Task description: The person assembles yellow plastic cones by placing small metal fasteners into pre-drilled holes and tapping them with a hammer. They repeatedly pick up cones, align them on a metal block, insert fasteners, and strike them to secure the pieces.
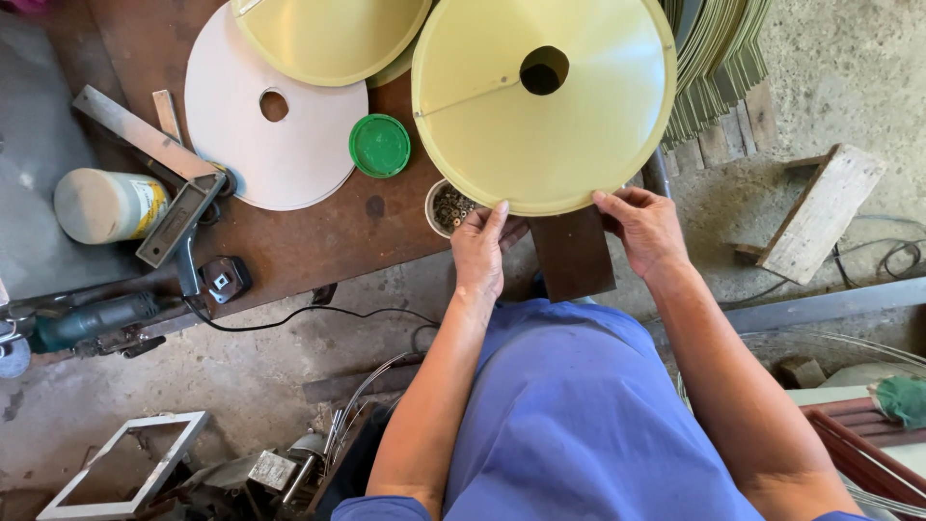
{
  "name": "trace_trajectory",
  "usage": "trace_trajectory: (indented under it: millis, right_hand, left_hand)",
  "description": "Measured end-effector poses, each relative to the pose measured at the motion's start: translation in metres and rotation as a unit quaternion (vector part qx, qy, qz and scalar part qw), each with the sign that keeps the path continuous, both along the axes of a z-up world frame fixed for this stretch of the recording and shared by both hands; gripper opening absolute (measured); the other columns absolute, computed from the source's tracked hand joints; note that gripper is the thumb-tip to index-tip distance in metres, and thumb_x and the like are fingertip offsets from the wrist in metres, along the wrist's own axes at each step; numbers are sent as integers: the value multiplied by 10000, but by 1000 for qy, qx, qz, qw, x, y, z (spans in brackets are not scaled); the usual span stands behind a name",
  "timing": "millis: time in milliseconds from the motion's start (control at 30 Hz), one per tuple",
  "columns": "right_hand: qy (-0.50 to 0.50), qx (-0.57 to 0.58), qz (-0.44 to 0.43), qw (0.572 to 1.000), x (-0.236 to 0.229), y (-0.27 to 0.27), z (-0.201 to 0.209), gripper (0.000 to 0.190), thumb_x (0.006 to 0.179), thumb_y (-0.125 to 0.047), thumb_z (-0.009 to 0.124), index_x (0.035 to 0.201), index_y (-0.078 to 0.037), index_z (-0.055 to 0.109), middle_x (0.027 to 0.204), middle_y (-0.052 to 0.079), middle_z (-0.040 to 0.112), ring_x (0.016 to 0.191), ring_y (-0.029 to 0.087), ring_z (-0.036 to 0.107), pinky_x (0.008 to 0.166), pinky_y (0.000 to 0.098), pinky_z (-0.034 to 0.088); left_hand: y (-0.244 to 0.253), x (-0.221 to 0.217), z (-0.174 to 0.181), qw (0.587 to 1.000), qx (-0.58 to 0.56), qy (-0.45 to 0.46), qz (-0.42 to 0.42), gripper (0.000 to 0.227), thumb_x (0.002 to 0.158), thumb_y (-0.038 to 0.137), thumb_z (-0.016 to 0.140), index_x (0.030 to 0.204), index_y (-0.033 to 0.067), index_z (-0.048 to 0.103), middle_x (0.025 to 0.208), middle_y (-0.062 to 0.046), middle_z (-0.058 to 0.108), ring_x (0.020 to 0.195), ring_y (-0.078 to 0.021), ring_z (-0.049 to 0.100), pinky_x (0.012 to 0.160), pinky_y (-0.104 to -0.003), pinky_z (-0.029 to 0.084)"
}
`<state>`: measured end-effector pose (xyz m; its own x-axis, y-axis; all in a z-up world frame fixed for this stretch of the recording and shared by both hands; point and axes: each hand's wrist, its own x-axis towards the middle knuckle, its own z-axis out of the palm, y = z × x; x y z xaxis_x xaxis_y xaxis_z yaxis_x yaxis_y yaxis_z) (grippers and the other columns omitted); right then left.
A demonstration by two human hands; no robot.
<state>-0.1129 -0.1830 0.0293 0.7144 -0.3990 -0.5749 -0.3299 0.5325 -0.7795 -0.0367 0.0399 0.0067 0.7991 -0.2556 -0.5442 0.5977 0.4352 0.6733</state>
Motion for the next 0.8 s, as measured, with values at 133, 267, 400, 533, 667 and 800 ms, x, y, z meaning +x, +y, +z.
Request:
trace_trajectory:
  millis: [133,267,400,533,667,800]
  right_hand:
    - [3,4,-4,1000,-2,2,5,168,866,-86,822,980,4,736,914,62,726,822,151,678,802,317,574]
    - [1,-1,-2,1000,-5,2,2,180,869,-81,816,997,18,738,931,71,733,832,149,684,811,313,578]
    - [0,-4,-2,1000,-5,3,4,192,864,-85,818,1002,22,738,937,72,739,836,147,689,820,310,582]
    - [4,-4,-4,1000,-7,3,0,186,868,-84,823,999,17,736,929,65,732,829,140,678,810,306,574]
    - [8,-10,-4,1000,-7,2,-2,177,873,-80,822,997,12,736,925,60,728,823,135,670,803,297,566]
    - [14,-17,-2,1000,-5,4,1,170,875,-75,815,993,18,735,933,67,733,828,141,679,804,295,572]
  left_hand:
    - [0,-3,3,1000,-3,1,3,192,989,194,694,996,5,662,1006,-111,722,942,-235,730,905,-441,625]
    - [1,-7,1,1000,-17,9,10,181,995,185,685,1015,8,658,1033,-115,719,969,-243,725,931,-445,616]
    - [2,-11,-10,999,-30,2,18,168,995,169,689,1014,6,653,1039,-112,712,982,-242,722,939,-458,617]
    - [1,-10,-6,1000,-25,5,18,172,996,168,686,1028,1,665,1042,-118,715,974,-242,720,940,-452,612]
    - [2,-11,-14,999,-32,4,21,159,997,160,694,1017,6,659,1036,-113,707,967,-236,719,941,-453,617]
    - [1,-11,-13,999,-35,-1,21,154,990,152,696,1016,1,670,1023,-108,712,953,-222,714,925,-442,614]
